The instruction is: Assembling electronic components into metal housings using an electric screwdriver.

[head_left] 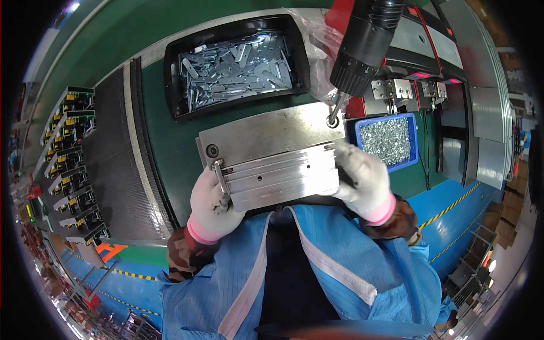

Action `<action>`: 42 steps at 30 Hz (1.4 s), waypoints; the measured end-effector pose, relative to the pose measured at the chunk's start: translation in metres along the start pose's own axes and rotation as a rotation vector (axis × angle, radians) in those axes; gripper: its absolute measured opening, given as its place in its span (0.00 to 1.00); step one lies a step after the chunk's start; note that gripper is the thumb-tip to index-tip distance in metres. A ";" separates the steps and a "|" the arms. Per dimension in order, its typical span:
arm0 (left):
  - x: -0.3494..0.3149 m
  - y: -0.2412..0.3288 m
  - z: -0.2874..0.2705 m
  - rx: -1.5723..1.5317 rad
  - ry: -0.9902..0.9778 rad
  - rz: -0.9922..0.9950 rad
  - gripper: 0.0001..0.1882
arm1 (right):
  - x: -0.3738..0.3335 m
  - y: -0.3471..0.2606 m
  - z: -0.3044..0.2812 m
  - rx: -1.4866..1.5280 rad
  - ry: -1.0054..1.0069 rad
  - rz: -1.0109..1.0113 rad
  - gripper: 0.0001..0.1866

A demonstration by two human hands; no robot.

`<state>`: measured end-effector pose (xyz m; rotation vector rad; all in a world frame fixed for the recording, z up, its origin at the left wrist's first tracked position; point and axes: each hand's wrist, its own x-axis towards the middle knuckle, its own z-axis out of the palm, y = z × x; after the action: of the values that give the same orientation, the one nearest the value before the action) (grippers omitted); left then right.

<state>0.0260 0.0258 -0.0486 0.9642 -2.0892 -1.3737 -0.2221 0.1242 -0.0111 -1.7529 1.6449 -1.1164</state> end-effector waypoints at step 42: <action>0.047 0.064 -0.005 0.567 0.081 0.721 0.29 | 0.035 0.038 -0.183 0.407 1.037 -0.269 0.14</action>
<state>-0.0203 0.0036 0.0119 0.3486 -2.4517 -0.3850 -0.3952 0.1171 0.0670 -1.1720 1.4794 -2.5604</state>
